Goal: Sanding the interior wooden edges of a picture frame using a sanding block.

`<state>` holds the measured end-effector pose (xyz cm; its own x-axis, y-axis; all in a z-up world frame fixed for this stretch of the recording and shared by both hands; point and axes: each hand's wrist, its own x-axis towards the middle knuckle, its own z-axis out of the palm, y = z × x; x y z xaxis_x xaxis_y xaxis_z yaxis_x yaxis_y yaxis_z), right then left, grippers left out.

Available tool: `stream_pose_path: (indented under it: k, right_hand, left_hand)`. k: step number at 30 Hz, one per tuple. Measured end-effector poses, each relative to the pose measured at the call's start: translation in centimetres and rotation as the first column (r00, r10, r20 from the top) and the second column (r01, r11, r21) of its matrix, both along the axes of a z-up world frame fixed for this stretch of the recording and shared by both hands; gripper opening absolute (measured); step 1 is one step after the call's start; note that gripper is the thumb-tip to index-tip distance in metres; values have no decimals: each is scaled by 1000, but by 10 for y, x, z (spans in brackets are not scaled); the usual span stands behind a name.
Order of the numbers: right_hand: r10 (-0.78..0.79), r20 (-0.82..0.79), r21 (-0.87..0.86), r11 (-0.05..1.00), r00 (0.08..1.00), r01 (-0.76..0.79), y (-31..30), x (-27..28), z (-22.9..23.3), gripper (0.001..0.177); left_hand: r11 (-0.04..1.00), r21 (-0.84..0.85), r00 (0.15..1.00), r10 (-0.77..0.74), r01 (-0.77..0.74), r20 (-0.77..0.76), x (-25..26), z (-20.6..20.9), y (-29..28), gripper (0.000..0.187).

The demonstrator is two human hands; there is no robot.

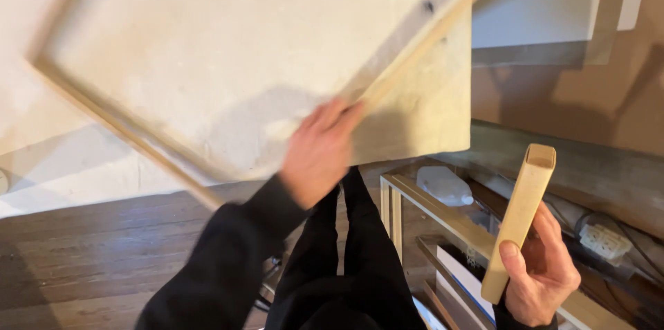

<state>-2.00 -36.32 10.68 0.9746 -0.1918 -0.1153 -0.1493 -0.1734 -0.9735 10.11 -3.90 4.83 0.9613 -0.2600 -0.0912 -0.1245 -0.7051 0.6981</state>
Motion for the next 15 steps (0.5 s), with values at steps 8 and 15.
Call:
stream_pose_path:
  k: [8,15]
  right_hand:
    - [43,-6,-14,999,999,-43,0,-1,-24,51]
    - [154,-46,-122,980,987,-159,35,23,-31,54]
  left_hand:
    - [918,340,978,195,-206,69,-63,-9,129,47]
    - [945,250,963,156,-211,222,-78,-38,116,30]
